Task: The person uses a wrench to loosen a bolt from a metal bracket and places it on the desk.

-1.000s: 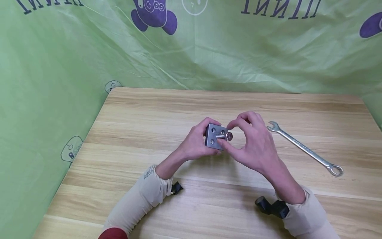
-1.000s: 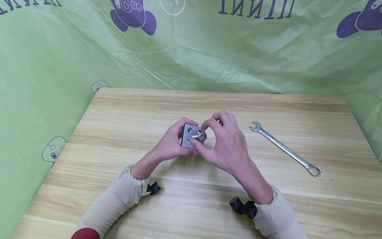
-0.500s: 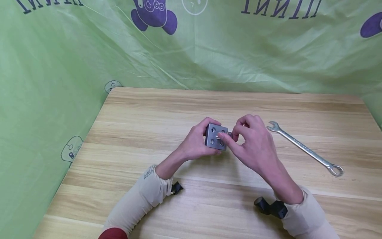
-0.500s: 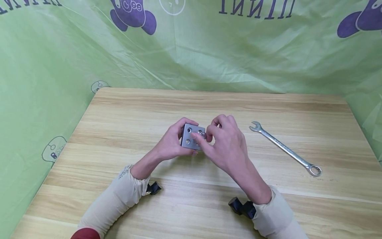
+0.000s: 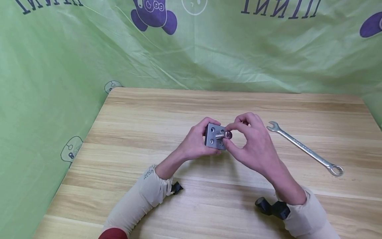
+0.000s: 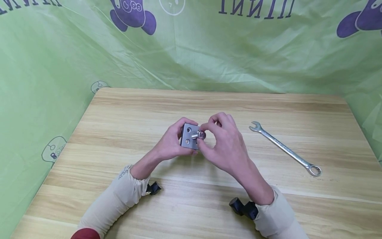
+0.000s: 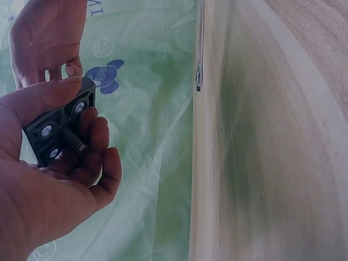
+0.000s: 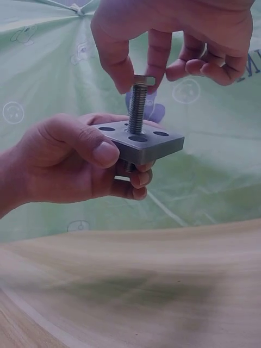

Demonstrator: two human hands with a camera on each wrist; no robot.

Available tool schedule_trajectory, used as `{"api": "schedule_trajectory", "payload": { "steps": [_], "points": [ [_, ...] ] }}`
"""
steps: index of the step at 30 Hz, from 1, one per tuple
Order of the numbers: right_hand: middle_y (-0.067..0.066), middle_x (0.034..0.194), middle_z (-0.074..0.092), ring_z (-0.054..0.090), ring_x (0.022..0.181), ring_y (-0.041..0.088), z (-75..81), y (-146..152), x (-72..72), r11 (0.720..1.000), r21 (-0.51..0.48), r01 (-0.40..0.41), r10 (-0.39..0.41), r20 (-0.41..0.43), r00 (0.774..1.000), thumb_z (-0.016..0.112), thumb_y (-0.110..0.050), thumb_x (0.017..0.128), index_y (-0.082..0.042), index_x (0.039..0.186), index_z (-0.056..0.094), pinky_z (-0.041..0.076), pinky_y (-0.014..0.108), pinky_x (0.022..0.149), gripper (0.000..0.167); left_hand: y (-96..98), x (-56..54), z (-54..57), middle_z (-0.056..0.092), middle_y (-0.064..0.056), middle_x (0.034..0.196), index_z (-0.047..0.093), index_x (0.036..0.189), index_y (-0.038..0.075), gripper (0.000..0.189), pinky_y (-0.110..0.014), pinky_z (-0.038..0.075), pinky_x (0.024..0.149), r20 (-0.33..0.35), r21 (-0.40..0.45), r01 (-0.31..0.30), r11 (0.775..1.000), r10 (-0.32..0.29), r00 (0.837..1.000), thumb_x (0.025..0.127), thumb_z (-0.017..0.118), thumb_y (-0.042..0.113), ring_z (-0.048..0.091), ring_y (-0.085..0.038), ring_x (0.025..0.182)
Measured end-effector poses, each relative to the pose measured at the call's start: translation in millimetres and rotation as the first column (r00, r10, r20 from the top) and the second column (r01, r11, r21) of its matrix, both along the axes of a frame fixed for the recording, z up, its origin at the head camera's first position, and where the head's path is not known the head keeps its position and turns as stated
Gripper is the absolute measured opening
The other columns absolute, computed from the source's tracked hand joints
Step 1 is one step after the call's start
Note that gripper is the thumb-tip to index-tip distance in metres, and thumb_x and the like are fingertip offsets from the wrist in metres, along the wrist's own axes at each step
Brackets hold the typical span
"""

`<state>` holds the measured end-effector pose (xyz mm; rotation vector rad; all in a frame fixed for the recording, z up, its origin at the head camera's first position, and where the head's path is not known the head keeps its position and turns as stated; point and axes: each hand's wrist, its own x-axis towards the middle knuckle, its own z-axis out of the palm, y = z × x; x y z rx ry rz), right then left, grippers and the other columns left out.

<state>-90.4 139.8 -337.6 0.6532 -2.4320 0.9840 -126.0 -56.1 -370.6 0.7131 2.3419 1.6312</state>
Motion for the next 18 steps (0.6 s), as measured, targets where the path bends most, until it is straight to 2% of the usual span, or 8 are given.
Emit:
{"api": "schedule_trajectory", "payload": {
  "steps": [6, 11, 15, 18],
  "points": [
    [0.012, 0.091, 0.055, 0.045, 0.086, 0.018, -2.0, 1.2, -3.2, 0.994, -0.046, -0.1, 0.096, -0.089, 0.991, 0.068, 0.007, 0.07, -0.009, 0.088, 0.078, 0.034, 0.026, 0.077, 0.026, 0.3, -0.2, -0.9, 0.068, -0.018, 0.112, 0.052, 0.127, 0.003, 0.072, -0.022, 0.049, 0.079, 0.001, 0.015, 0.002, 1.0, -0.002, 1.0, 0.064, 0.086, -0.002, 0.062, -0.014, 0.085],
    [0.014, 0.092, 0.054, 0.044, 0.083, 0.019, -2.0, 1.6, -4.3, 0.991, -0.047, -0.129, 0.122, -0.127, 0.984, 0.064, 0.015, 0.069, -0.009, 0.087, 0.078, 0.033, 0.024, 0.076, 0.033, 1.0, -0.3, -1.6, 0.068, -0.018, 0.111, 0.052, 0.127, 0.003, 0.072, -0.022, 0.05, 0.078, 0.017, 0.021, 0.007, 1.0, -0.007, 1.0, 0.064, 0.085, -0.003, 0.062, -0.014, 0.085],
    [0.013, 0.097, 0.055, 0.046, 0.091, 0.023, -1.1, 2.2, -3.1, 0.995, -0.011, -0.094, 0.093, -0.065, 0.994, 0.07, 0.0, 0.068, -0.009, 0.097, 0.075, 0.035, 0.03, 0.078, 0.031, 0.9, -0.4, -1.6, 0.068, -0.017, 0.111, 0.052, 0.127, 0.004, 0.072, -0.023, 0.049, 0.08, 0.009, 0.017, 0.002, 1.0, -0.002, 1.0, 0.064, 0.085, -0.003, 0.062, -0.014, 0.086],
    [0.013, 0.1, 0.056, 0.05, 0.096, 0.028, -1.1, 1.5, -2.1, 0.999, 0.043, -0.013, 0.014, -0.023, 1.0, 0.079, -0.018, 0.069, -0.009, 0.099, 0.071, 0.037, 0.036, 0.076, 0.033, 0.8, -0.5, -1.8, 0.069, -0.018, 0.111, 0.052, 0.127, 0.004, 0.071, -0.023, 0.049, 0.079, 0.001, 0.01, 0.001, 1.0, -0.001, 1.0, 0.064, 0.085, -0.002, 0.062, -0.015, 0.087]
  ]
}}
